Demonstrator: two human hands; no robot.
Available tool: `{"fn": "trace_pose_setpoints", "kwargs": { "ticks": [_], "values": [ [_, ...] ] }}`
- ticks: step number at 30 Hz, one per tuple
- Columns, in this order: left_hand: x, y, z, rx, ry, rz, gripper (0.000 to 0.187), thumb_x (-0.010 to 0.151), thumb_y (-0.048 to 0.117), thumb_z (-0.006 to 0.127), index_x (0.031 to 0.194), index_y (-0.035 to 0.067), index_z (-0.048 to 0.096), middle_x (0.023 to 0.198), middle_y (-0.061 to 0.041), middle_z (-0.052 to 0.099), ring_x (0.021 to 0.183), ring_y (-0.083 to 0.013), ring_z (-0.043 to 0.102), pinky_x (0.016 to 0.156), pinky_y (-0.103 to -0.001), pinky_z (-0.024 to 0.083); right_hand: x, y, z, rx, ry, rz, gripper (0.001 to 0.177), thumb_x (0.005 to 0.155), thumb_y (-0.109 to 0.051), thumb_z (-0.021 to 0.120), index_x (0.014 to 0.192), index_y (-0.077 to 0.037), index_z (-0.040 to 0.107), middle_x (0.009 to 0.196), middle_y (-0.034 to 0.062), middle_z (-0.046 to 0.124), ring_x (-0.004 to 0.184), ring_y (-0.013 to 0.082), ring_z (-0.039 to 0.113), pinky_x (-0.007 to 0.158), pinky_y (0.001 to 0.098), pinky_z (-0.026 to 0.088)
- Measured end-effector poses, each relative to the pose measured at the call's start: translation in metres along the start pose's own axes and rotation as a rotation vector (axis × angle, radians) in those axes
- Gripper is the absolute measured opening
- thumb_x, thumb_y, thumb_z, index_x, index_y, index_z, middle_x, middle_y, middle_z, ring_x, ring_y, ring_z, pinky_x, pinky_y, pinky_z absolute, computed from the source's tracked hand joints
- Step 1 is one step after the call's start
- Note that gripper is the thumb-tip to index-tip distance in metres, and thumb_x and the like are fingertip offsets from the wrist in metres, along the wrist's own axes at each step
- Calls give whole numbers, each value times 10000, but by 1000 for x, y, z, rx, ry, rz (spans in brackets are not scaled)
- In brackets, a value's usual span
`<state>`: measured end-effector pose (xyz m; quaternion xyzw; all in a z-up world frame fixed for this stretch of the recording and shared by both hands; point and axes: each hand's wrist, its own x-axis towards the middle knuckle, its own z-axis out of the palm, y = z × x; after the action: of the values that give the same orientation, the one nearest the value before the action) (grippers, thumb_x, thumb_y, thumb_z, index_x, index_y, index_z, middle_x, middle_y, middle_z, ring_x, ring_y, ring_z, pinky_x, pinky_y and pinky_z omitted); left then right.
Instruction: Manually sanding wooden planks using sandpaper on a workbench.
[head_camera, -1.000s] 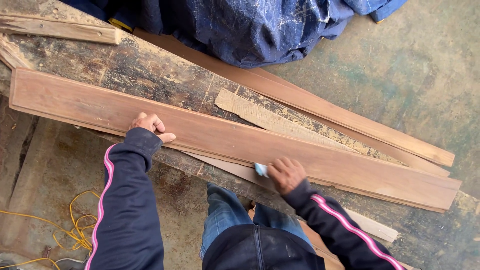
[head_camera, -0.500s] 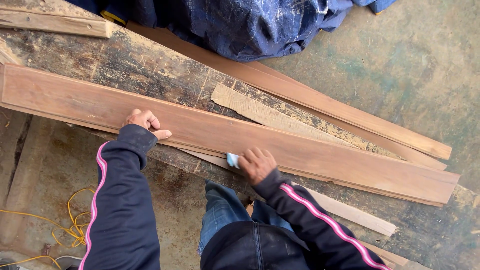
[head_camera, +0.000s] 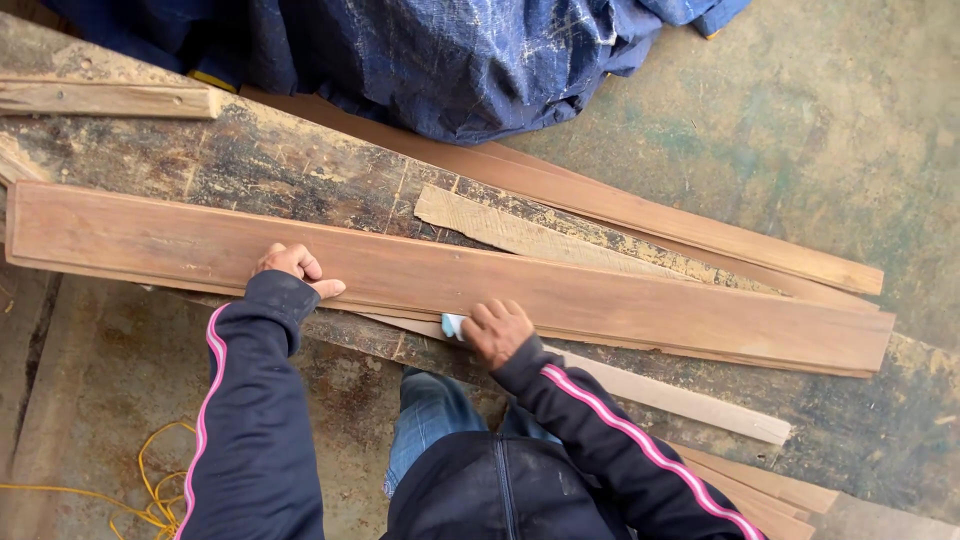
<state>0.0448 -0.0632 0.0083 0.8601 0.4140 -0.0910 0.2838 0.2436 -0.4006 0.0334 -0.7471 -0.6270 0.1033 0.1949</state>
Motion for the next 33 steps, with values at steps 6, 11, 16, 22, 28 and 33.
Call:
{"fn": "trace_pose_setpoints", "kwargs": {
  "ticks": [6, 11, 16, 22, 28, 33],
  "values": [
    [2, -6, -2, 11, 41, 81, 430, 588, 334, 975, 758, 74, 679, 887, -121, 639, 818, -313, 642, 786, -449, 532, -63, 40, -31, -108, 158, 19, 185, 795, -165, 651, 975, -125, 639, 947, 40, 621, 876, 245, 592, 718, 401, 462],
    [-7, 0, -3, -8, 37, 99, 411, 617, 331, 959, 740, 78, 659, 887, -123, 628, 877, -314, 606, 823, -454, 503, -199, 100, -69, -617, 31, 578, 135, 959, -187, 650, 828, -158, 630, 765, 7, 564, 708, 204, 571, 629, 381, 452],
    [-46, 47, 6, -238, 54, 121, 392, 714, 309, 874, 935, 72, 655, 962, -87, 613, 888, -256, 627, 801, -419, 553, -156, 14, -66, -210, 367, 987, 214, 894, -257, 768, 826, -84, 662, 760, 51, 632, 693, 206, 621, 631, 375, 498],
    [-123, 90, 75, -930, -765, 192, 681, 825, 262, 829, 1391, 25, 534, 1248, -142, 688, 1076, -173, 677, 905, -334, 578, -40, -108, 11, 950, 623, 1138, 258, 801, -129, 841, 1007, -22, 727, 840, 34, 750, 721, 92, 672, 652, 274, 566],
    [-99, 59, 74, -983, -938, -23, 300, 949, 164, 671, 1161, -48, 687, 938, -137, 773, 689, -166, 735, 610, -283, 612, -22, -156, -31, 764, 836, 796, 504, 883, 21, 678, 1364, -52, 545, 1267, 161, 646, 1156, 220, 636, 986, 338, 513],
    [-82, 47, 72, -842, -1151, 9, 266, 983, 154, 682, 1115, -76, 698, 873, -167, 752, 630, -175, 715, 566, -290, 612, -11, -174, -55, -372, 323, 370, 637, 715, -5, 571, 1334, -152, 603, 1373, 141, 627, 1303, 318, 570, 1053, 572, 416]
  ]
}}
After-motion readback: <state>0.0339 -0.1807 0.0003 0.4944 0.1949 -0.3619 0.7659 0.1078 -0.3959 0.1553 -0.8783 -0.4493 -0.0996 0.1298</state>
